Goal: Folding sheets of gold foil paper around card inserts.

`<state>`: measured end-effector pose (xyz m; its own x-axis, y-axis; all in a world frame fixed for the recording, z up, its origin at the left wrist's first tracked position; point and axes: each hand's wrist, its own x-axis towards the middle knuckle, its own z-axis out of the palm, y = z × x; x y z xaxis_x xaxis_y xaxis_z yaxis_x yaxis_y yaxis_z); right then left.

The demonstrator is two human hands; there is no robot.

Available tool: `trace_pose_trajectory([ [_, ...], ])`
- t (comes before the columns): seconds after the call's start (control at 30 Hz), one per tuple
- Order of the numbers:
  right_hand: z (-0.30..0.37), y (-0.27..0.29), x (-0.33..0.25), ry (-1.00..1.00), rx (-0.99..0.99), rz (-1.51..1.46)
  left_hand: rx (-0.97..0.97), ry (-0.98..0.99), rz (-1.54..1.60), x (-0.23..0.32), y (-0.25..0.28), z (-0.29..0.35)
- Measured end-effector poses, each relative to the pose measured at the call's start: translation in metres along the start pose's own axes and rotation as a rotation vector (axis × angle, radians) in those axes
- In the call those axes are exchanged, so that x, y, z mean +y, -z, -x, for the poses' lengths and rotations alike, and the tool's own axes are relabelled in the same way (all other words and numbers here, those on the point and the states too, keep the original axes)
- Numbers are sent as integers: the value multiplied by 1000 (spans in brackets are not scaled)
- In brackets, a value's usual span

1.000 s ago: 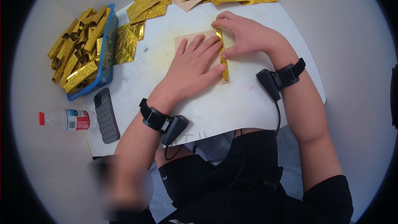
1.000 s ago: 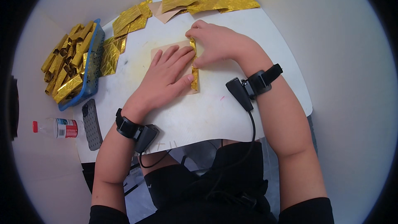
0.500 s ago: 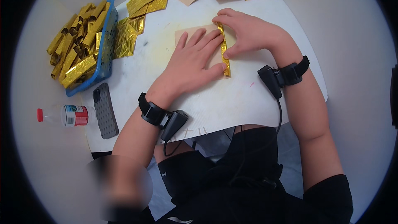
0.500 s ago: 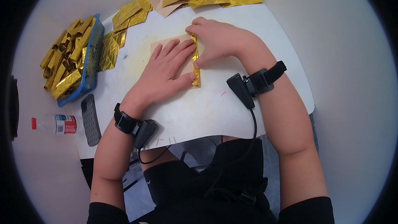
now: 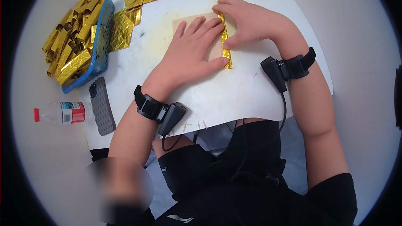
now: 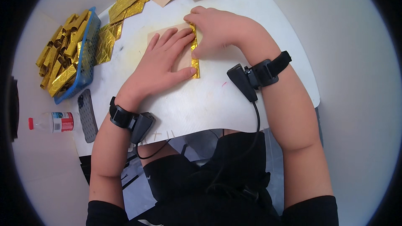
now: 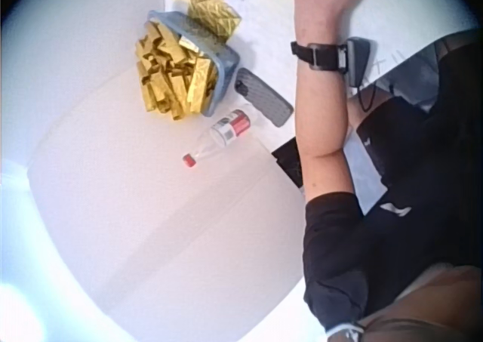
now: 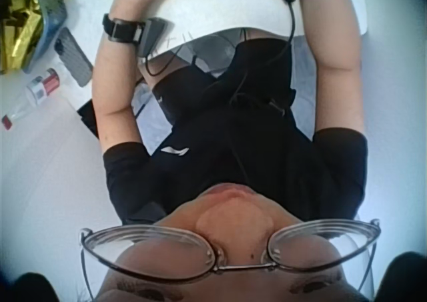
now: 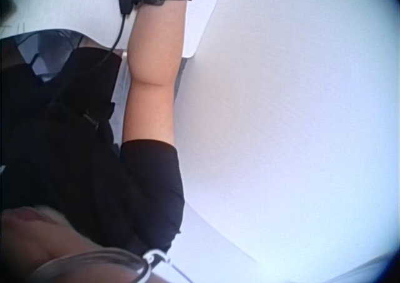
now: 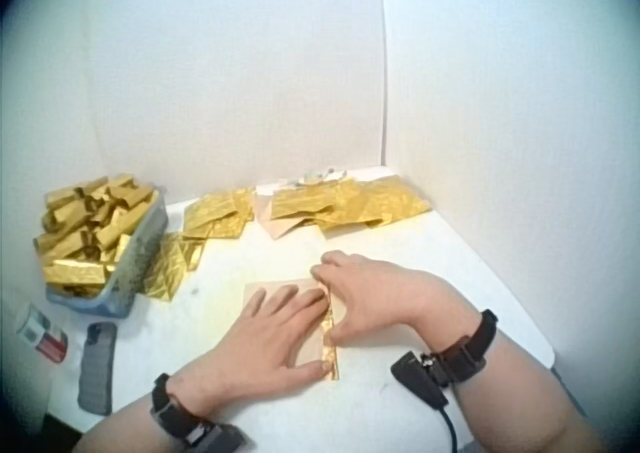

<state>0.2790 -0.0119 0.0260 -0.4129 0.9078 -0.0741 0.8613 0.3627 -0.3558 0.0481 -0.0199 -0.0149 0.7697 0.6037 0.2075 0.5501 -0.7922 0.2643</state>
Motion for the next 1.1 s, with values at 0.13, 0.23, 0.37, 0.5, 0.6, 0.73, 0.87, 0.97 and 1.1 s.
trace_pose_trajectory([
  [0.13, -1, -1, 0, 12, -4, 4, 4, -3, -20, -1, -1, 1],
  [0.23, 1, 1, -1, 29, -24, 5, 14, -6, -11, 0, -1, 1],
  [0.37, 2, -2, -3, 37, -26, 20, 10, -6, 7, -2, -3, 1],
  [0.5, 4, 1, -11, 41, -47, 28, 18, 10, -5, -2, -4, 1],
  [0.6, 6, 7, -18, 53, -100, 31, 14, 13, 17, -1, -1, -1],
  [0.73, 6, 2, -16, 78, -81, 8, 7, 2, 35, -2, 0, -4],
  [0.87, 8, 6, -24, 67, -142, 12, 17, -10, 19, -2, 3, -4],
  [0.97, 9, 2, -14, 109, -116, -12, 23, 6, 11, 1, 5, -1],
  [1.1, 5, 3, 11, 69, -22, -267, -21, 31, 29, 2, 2, 3],
])
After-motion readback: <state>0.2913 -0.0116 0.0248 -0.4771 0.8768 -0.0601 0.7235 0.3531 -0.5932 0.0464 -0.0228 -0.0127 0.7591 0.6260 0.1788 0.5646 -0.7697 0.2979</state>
